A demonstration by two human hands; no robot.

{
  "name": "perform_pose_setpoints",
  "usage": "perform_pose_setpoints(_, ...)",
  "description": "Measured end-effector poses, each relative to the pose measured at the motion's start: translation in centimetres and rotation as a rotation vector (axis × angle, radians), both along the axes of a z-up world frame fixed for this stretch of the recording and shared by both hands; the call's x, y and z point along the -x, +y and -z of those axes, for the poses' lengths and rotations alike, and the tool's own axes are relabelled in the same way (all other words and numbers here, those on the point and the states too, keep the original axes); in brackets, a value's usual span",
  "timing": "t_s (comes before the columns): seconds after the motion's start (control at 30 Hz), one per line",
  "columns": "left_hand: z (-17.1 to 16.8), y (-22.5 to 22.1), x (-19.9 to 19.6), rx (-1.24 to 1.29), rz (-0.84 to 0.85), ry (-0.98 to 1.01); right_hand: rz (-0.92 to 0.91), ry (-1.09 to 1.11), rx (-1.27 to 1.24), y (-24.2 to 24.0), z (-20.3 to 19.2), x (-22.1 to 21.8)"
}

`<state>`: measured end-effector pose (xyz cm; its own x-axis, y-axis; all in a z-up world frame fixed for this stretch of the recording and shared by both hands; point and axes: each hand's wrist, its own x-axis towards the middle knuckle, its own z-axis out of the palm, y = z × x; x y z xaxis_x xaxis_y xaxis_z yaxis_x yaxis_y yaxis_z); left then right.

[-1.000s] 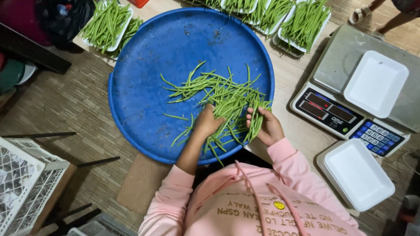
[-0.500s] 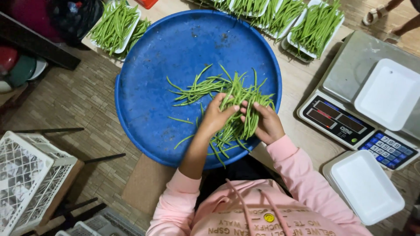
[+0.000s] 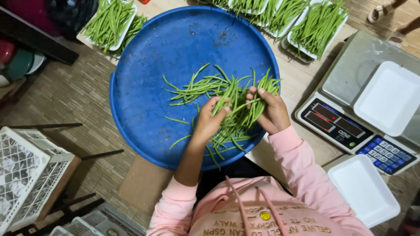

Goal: A person is sorting green beans from a large blue tray and weighing them into portions using a digital scale.

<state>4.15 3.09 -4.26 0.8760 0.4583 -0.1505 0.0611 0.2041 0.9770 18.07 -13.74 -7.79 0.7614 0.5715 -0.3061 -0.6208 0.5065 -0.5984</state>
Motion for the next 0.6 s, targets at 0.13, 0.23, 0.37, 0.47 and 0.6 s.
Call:
perform_pose_setpoints(0.13, 1.6, 0.3, 0.5, 0.032, -0.026, -0.001, -0.014, -0.034, -0.073, -0.7, -3.5, -0.9)
perform_pose_setpoints(0.23, 1.0, 0.8, 1.1, 0.056, -0.045, 0.033, -0.011, -0.072, -0.114, -0.6, -6.1, -1.4)
perform_pose_setpoints(0.37, 2.0, 1.0, 1.4, 0.086, -0.090, 0.046, -0.009, -0.081, -0.139, -0.5, -7.4, -2.0)
perform_pose_setpoints(0.47, 2.6, 1.1, 1.6, 0.082, -0.102, 0.044, -0.025, -0.076, -0.141, -0.5, -8.0, -1.5)
perform_pose_setpoints(0.6, 1.7, 1.0, 1.8, 0.085, -0.116, 0.031, -0.042, -0.053, -0.140, -0.3, -9.3, -0.6)
